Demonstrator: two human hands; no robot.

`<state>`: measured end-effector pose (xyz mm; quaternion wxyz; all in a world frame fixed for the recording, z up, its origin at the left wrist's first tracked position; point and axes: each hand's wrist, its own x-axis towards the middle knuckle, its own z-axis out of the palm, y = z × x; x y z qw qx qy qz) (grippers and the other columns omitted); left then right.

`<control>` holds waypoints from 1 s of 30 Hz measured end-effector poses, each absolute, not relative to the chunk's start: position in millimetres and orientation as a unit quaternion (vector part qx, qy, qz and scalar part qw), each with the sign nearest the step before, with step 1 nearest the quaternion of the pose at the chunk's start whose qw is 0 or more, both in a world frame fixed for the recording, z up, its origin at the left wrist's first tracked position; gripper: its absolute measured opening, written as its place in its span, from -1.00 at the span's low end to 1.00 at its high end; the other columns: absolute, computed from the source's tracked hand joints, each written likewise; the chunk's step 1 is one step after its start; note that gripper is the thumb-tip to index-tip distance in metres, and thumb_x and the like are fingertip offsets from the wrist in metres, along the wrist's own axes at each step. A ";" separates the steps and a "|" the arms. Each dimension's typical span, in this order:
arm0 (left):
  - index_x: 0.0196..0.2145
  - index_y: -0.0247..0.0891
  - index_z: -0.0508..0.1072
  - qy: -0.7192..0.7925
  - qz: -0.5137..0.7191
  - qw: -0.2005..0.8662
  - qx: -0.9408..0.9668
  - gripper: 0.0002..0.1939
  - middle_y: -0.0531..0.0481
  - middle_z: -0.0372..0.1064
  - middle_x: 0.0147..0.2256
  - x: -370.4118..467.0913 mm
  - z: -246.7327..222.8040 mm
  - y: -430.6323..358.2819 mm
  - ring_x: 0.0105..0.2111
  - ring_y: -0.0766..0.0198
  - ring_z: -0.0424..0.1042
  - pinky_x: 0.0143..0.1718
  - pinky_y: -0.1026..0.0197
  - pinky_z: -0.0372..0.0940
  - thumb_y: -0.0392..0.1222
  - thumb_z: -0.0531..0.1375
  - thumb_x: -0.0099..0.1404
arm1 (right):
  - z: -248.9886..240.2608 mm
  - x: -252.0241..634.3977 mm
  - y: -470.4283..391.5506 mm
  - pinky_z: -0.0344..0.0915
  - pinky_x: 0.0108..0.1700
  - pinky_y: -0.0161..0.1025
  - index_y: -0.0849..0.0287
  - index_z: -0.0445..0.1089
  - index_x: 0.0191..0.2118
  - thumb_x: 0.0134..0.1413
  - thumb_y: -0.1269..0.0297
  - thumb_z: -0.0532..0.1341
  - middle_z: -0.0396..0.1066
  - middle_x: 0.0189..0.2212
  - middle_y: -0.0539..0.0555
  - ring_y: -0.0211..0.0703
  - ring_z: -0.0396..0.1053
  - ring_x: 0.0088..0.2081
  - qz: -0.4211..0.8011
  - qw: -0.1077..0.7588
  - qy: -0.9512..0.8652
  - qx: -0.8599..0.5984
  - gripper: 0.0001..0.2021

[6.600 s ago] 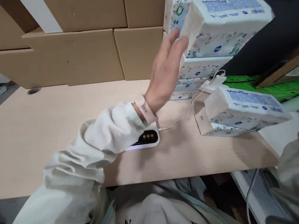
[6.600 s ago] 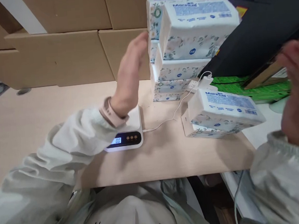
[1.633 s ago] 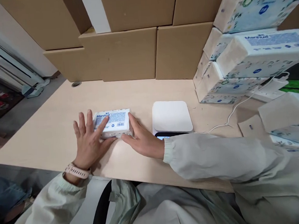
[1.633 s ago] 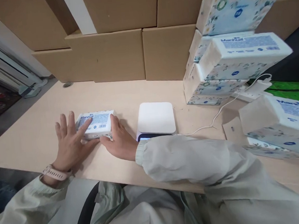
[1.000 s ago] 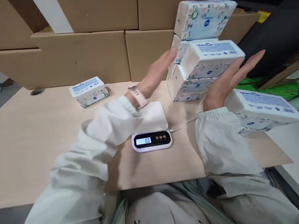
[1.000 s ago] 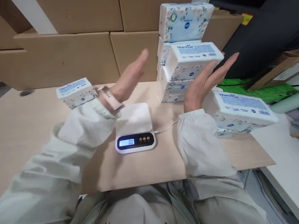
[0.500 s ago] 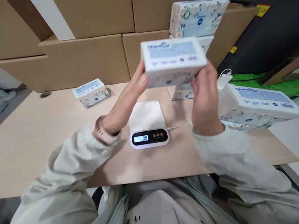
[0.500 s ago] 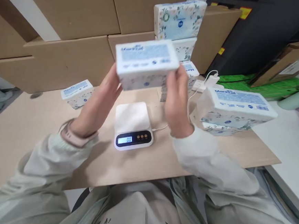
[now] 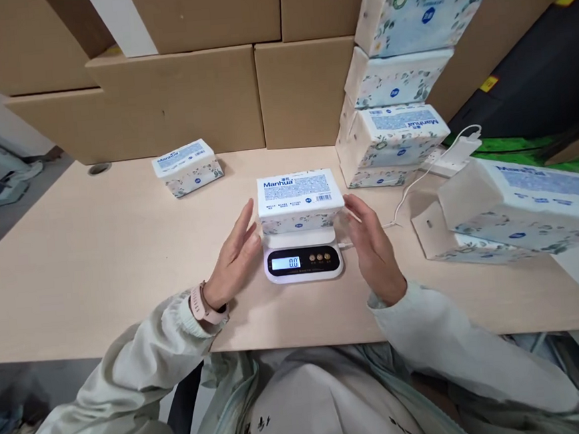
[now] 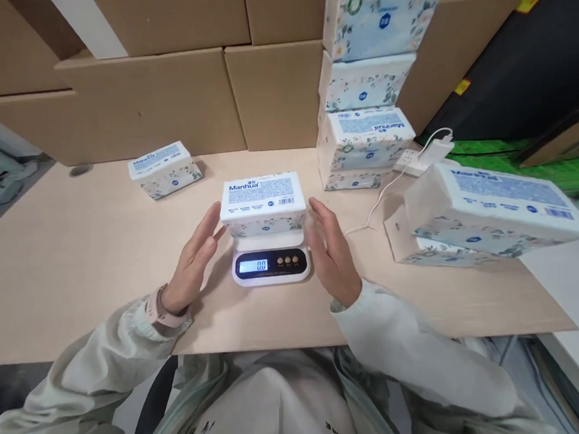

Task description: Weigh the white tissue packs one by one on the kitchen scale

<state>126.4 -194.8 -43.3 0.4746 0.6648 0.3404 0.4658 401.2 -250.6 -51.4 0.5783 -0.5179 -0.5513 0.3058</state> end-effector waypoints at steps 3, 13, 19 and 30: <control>0.50 -0.02 0.30 0.377 0.510 0.390 0.668 -0.29 -0.16 0.01 0.57 115.6 -52.6 -189.6 0.59 -0.11 0.01 0.59 -0.27 0.06 0.20 0.27 0.52 | -59.7 416.3 -252.1 0.14 0.59 0.24 -0.05 0.37 0.40 0.48 -0.11 0.18 0.36 0.44 0.13 0.05 0.28 0.50 0.248 0.610 -0.519 -0.545 -0.47; 0.38 -0.08 0.43 0.392 0.555 0.354 0.643 -0.47 -0.22 0.35 0.39 113.3 -51.3 -189.6 0.45 -0.11 0.33 0.47 -0.28 0.28 0.09 0.25 0.55 | -49.0 435.5 -249.1 0.18 0.54 0.36 0.05 0.53 0.23 0.45 -0.14 0.21 0.56 0.23 0.20 0.14 0.46 0.35 0.277 0.657 -0.411 -0.569 -0.53; 0.35 -0.06 0.47 0.377 0.558 0.390 0.628 -0.51 -0.18 0.40 0.35 112.8 -53.4 -193.5 0.42 -0.07 0.38 0.43 -0.19 0.36 0.05 0.24 0.56 | -48.0 435.8 -249.8 0.27 0.49 0.30 0.09 0.56 0.17 0.49 -0.18 0.13 0.61 0.15 0.20 0.10 0.51 0.29 0.289 0.657 -0.404 -0.567 -0.49; 0.29 -0.07 0.53 0.391 0.542 0.429 0.608 -0.57 -0.17 0.51 0.26 114.1 -51.6 -193.3 0.31 -0.01 0.49 0.29 -0.07 0.47 0.06 0.25 0.56 | -43.6 437.0 -247.0 0.33 0.44 0.27 0.09 0.60 0.06 0.43 -0.17 0.19 0.62 0.07 0.20 0.09 0.55 0.23 0.272 0.690 -0.363 -0.564 -0.54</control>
